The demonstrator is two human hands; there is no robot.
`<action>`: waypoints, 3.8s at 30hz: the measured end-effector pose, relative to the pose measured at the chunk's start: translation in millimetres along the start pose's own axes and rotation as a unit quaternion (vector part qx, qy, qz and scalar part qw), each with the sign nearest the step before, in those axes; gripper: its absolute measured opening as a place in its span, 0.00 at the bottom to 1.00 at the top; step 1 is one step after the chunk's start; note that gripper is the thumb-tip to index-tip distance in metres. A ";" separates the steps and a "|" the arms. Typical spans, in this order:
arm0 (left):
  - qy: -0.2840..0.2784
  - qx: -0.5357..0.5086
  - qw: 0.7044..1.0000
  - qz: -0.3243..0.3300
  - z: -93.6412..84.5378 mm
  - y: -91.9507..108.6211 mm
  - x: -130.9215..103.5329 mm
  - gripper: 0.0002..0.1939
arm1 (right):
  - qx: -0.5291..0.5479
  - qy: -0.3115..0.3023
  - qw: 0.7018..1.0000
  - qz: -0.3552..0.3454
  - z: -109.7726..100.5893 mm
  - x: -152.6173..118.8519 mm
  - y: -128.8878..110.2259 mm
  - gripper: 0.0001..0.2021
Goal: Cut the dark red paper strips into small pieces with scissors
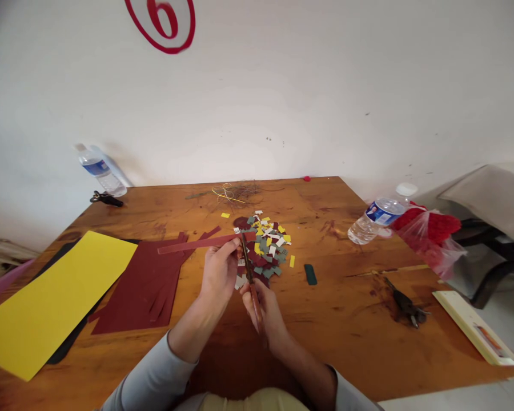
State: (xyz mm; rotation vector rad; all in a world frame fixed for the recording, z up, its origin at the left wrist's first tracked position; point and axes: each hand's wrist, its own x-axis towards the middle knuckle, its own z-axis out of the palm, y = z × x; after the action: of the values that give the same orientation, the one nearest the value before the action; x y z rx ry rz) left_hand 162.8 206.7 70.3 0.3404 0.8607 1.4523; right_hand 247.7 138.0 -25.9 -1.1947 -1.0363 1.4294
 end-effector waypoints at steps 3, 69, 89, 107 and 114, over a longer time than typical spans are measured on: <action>-0.005 -0.007 1.000 0.003 1.0 -1.0 -1.1 0.13 | 0.020 -0.006 1.000 0.019 0.5 -0.4 -1.8 0.22; 0.033 -0.045 0.998 0.021 -3.9 5.3 6.9 0.14 | -0.093 0.034 0.995 -0.016 -4.6 2.1 -2.0 0.16; 0.015 -0.015 1.000 0.022 -7.5 4.1 9.6 0.12 | -0.094 0.033 0.994 -0.034 -0.8 2.6 -11.3 0.13; 0.013 -0.021 0.999 0.026 -5.2 5.5 10.3 0.12 | -0.075 0.014 0.997 0.001 -2.2 2.1 -6.6 0.17; 0.024 -0.024 0.999 0.020 -5.3 5.4 8.4 0.12 | -0.090 0.016 0.996 -0.012 -2.1 3.1 -6.2 0.13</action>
State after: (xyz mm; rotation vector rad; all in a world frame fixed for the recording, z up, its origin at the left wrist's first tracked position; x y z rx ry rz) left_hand 154.4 213.9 67.9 0.2886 0.8604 1.5213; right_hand 250.5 142.1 -20.7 -1.3260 -1.1730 1.3145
